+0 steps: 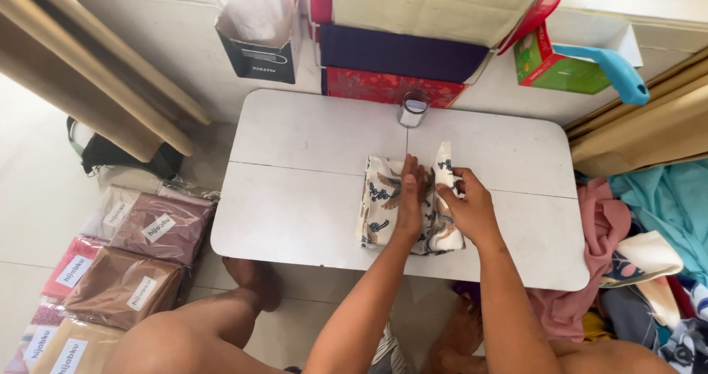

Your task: Folding a patterned hijab, cleaning it with a lint roller, and placing it into a plastic packaging bag.

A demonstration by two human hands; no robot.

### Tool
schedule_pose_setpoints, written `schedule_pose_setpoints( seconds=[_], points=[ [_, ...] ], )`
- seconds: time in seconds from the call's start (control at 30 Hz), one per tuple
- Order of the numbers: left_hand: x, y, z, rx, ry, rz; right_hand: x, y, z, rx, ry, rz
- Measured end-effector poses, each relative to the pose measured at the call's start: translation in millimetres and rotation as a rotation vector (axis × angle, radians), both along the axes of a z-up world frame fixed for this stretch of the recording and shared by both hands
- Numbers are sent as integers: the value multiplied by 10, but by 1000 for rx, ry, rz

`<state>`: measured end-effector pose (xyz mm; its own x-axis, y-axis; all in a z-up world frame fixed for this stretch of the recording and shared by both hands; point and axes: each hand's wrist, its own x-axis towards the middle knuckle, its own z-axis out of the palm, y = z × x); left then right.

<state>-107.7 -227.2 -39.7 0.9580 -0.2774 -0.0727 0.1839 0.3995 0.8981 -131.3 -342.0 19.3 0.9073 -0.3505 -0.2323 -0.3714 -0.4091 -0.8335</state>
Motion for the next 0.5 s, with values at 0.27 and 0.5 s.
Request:
schedule_pose_setpoints(
  seconds=[0.27, 0.5],
  points=[
    [187, 667, -208, -265, 307, -68, 115, 711, -55, -259, -23, 124],
    [305, 1216, -304, 657, -11, 242, 139, 1161, -395, -438, 16, 241]
  ],
)
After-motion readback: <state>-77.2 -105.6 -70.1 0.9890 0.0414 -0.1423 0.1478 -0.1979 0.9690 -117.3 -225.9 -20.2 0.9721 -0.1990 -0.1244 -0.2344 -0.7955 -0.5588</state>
